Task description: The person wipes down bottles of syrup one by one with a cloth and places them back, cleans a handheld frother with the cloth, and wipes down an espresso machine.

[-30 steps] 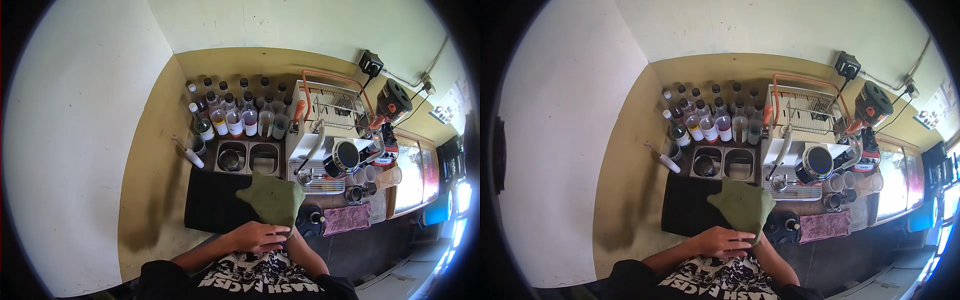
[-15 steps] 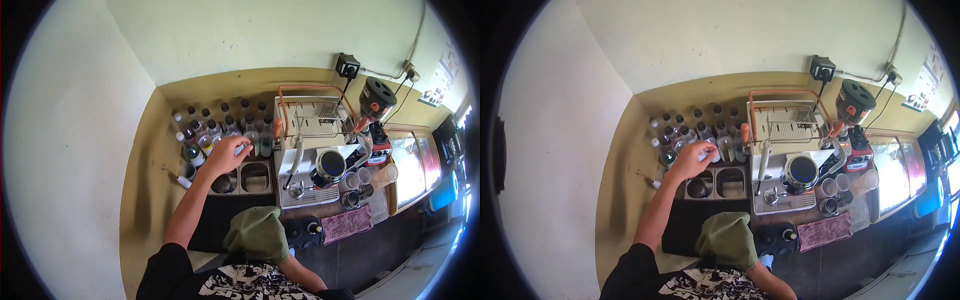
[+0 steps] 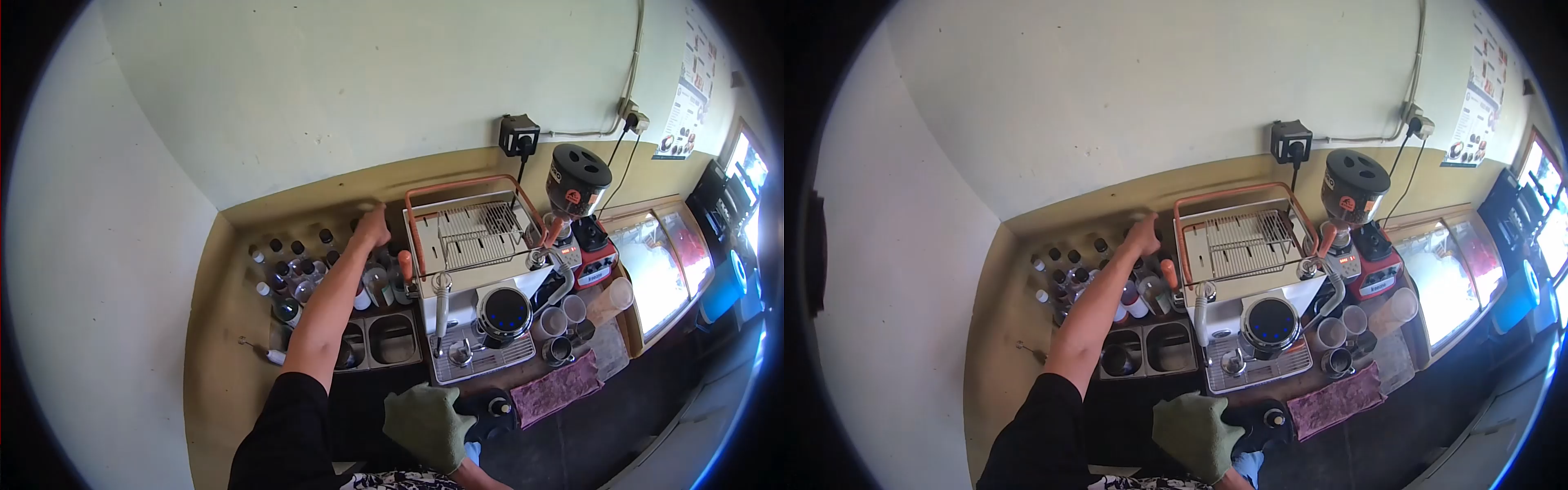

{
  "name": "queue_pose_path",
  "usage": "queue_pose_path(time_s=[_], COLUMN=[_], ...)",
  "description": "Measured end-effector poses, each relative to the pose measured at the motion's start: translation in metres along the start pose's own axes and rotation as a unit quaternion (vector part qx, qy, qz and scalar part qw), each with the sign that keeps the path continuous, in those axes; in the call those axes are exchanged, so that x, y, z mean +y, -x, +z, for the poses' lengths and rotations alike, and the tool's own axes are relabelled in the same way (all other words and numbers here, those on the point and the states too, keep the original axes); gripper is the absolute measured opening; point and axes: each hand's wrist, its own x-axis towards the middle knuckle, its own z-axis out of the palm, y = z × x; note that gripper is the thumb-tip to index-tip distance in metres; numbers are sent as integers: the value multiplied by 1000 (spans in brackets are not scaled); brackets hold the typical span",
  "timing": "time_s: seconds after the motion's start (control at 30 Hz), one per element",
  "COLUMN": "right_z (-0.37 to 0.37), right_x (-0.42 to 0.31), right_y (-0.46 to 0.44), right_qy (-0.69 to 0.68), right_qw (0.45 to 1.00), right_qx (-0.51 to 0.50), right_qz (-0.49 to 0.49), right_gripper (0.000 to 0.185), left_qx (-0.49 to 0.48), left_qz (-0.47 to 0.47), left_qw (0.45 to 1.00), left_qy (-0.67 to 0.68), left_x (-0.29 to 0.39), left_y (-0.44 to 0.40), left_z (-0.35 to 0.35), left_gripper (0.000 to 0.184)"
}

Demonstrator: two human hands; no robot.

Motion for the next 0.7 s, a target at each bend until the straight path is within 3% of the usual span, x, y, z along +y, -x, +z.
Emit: queue_pose_path(time_s=[0.13,0.3,0.43,0.53,0.7], right_z=[-3,-5,-3,-2,0], right_x=[3,2,-2,-6,-13], right_y=[1,-2,-3,-4,2], right_qy=[-5,-10,-15,-18,-22], right_qw=[1000,1000,1000,1000,999], right_qx=[2,0,-3,-9,-19], right_qz=[7,-3,-11,-16,-35], right_gripper=[38,41,44,46,49], left_qx=[16,101,190,205,341], left_qz=[-32,-16,24,-2,167], left_qw=[999,993,976,964,879], left_qy=[31,66,102,167,289], left_x=[5,13,18,34,67], left_y=[12,22,28,49,116], left_z=[-14,-37,-84,-139,-219], left_gripper=[69,72,67,66,63])
